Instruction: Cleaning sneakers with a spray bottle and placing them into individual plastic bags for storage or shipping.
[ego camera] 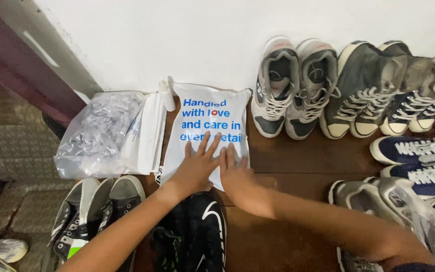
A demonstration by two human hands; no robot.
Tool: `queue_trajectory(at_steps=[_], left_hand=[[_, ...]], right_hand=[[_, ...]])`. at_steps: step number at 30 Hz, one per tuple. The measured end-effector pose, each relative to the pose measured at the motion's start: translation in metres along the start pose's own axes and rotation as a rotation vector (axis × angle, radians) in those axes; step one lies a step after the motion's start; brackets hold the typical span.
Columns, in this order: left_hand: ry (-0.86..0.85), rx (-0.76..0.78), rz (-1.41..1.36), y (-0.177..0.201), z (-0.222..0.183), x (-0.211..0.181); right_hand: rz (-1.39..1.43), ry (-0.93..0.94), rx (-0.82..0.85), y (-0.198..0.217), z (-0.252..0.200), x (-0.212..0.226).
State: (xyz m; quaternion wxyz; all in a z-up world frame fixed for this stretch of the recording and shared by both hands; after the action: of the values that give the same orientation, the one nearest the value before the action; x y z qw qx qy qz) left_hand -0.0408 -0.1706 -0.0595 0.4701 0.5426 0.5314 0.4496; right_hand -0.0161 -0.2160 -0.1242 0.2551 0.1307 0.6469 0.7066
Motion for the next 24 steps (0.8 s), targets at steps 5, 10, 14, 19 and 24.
queue_trajectory(at_steps=[5,10,14,19,24], left_hand=[[0.056,-0.027,0.022,0.006,0.008,0.001],[0.103,-0.118,0.007,0.013,0.015,0.011],[0.19,-0.129,-0.032,0.007,0.007,0.03],[0.231,-0.135,-0.089,-0.011,0.0,0.047],[0.185,-0.111,-0.176,-0.019,0.011,0.053]], right_hand=[[0.264,-0.146,0.256,0.005,0.0,-0.011],[0.314,-0.2,0.269,-0.031,0.023,-0.033],[0.41,-0.281,0.244,-0.065,0.027,-0.064],[0.395,-0.266,0.152,-0.074,0.015,-0.048],[0.406,-0.292,0.218,-0.089,0.008,-0.029]])
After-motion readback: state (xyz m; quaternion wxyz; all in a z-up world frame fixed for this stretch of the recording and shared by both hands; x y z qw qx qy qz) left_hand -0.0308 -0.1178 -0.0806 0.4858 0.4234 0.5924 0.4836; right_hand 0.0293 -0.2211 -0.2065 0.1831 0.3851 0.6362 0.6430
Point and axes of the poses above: each hand's wrist, its own z-axis towards the middle knuckle, its own y-axis out of the back of the hand, x = y × z, the point moved 10 cm from there along z, towards the middle knuckle, and after that the axes turned 10 degrees about -x, right-handed, at the moved point
